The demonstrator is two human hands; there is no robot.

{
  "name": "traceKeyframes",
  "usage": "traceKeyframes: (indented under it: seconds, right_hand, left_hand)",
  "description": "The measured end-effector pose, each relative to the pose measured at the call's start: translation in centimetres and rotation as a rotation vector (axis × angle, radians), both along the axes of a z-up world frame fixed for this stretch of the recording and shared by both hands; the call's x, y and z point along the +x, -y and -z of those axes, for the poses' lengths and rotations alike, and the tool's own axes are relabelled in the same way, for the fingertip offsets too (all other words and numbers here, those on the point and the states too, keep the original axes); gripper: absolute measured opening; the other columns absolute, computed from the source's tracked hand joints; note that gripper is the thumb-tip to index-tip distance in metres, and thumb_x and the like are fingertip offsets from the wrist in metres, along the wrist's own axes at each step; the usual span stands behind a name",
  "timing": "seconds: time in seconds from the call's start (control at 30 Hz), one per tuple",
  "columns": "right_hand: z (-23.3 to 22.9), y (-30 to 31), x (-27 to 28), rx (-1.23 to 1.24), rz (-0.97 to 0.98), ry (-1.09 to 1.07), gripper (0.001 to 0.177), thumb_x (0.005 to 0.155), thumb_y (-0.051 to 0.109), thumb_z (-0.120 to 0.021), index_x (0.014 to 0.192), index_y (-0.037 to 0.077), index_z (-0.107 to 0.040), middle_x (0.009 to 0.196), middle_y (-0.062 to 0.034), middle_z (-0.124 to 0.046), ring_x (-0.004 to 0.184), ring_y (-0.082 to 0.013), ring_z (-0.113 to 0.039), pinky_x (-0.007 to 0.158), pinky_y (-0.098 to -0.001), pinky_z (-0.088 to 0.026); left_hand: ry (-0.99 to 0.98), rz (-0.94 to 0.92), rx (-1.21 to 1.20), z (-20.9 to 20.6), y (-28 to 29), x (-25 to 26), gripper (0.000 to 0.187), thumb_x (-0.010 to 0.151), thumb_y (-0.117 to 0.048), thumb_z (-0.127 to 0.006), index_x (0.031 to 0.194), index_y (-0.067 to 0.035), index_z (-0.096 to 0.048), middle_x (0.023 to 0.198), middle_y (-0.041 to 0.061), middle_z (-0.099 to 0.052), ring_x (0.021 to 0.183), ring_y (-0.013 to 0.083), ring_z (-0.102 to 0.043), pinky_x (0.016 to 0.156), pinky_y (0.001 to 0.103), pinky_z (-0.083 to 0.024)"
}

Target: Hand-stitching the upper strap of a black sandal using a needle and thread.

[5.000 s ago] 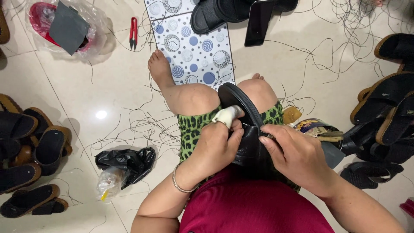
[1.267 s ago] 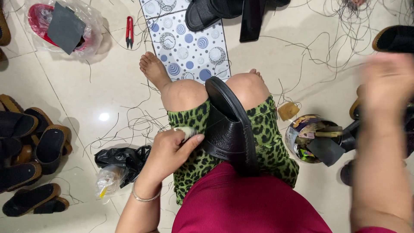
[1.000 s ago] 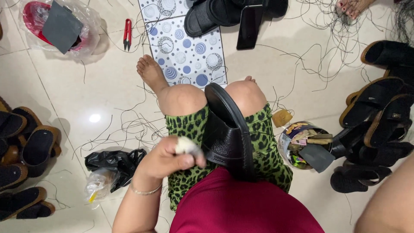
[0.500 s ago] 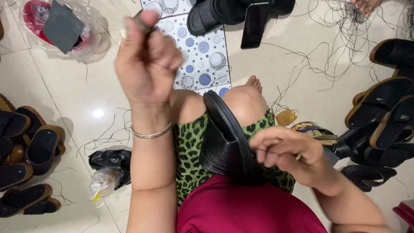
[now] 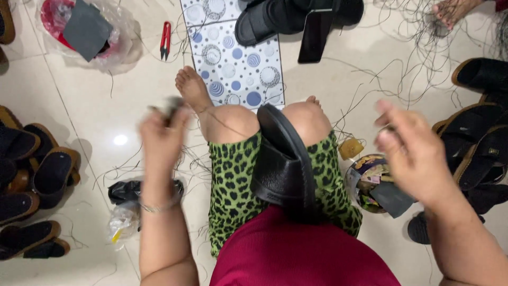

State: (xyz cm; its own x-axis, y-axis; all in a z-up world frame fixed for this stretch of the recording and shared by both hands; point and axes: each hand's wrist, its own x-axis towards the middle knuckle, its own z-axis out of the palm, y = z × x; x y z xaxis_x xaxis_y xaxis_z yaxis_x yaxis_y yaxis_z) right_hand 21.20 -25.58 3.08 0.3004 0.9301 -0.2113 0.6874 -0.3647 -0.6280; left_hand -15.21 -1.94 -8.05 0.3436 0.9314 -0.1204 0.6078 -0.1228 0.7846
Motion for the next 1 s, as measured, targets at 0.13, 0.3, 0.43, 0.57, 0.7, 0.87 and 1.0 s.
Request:
traceKeyframes:
  seconds: [0.13,0.3,0.43,0.57,0.7,0.87,1.0]
  right_hand:
    - [-1.4,-0.4,-3.4,-0.126,-0.177,-0.187,0.046,0.098,0.024,-0.054,0.144,0.022,-0.058,0.103,-0.0024,-0.072,0.085,-0.0123,-0.067,0.073,-0.0257,-0.061]
    - [-2.7,-1.6,-4.8,-0.153,-0.369,0.077,0.048,0.088,0.015,-0.067,0.134,0.028,-0.070,0.064,0.0024,-0.050,0.047,-0.0136,-0.044,0.043,-0.0298,-0.040]
    - [-2.6,-1.8,-4.9,-0.183,-0.413,0.118,0.048,0.086,0.015,-0.066,0.132,0.028,-0.070,0.066,0.0015,-0.050,0.048,-0.0148,-0.048,0.042,-0.0313,-0.044]
    - [-4.0,-2.7,-5.3,-0.238,-0.488,0.330,0.053,0.083,0.016,-0.067,0.133,0.031,-0.069,0.072,-0.0015,-0.057,0.044,-0.0175,-0.057,0.035,-0.0341,-0.046]
    - [-6.0,-4.4,-6.7,-0.363,-0.543,0.512,0.054,0.082,0.014,-0.065,0.135,0.026,-0.068,0.072,-0.0081,-0.062,0.037,-0.0196,-0.062,0.029,-0.0348,-0.050]
    - [-5.8,-5.1,-8.7,-0.315,-0.583,0.671,0.056,0.078,0.012,-0.061,0.134,0.011,-0.060,0.096,-0.0149,-0.063,0.042,-0.0187,-0.064,0.034,-0.0312,-0.052]
    - [-4.0,-6.1,-10.1,-0.274,-0.427,0.496,0.016,0.090,0.009,-0.061,0.099,0.001,-0.050,0.099,-0.0173,-0.058,0.045,-0.0279,-0.065,0.038,-0.0400,-0.056]
  left_hand:
    - [0.390,0.364,-0.545,-8.0,6.0,7.3,0.031,0.087,-0.014,-0.077,0.115,-0.004,-0.074,0.071,-0.004,-0.064,0.059,0.0061,-0.053,0.054,0.020,-0.045]
    - [0.337,0.625,-0.372,-8.2,7.1,9.1,0.026,0.084,-0.019,-0.081,0.100,-0.002,-0.071,0.054,-0.003,-0.054,0.043,0.0090,-0.047,0.042,0.024,-0.037]
    - [0.398,0.587,-0.340,-6.5,8.2,8.8,0.024,0.085,-0.020,-0.081,0.087,-0.002,-0.065,0.054,-0.003,-0.053,0.044,0.0106,-0.047,0.043,0.025,-0.039]
    - [0.353,0.572,-0.310,-6.4,8.6,9.1,0.031,0.087,-0.024,-0.078,0.109,-0.004,-0.069,0.054,-0.005,-0.047,0.044,0.0102,-0.047,0.045,0.024,-0.039]
    - [0.320,0.580,-0.163,-5.7,9.2,9.6,0.034,0.087,-0.027,-0.078,0.104,0.001,-0.069,0.052,-0.004,-0.044,0.041,0.0129,-0.048,0.043,0.027,-0.039]
    - [0.434,0.539,-0.083,-5.7,9.5,10.3,0.026,0.086,-0.014,-0.079,0.086,0.003,-0.061,0.054,0.005,-0.057,0.042,0.0191,-0.054,0.043,0.031,-0.043]
    - [0.464,0.525,-0.014,-5.2,9.7,10.5,0.028,0.088,-0.013,-0.078,0.079,0.005,-0.059,0.056,0.007,-0.058,0.040,0.0193,-0.051,0.042,0.031,-0.043]
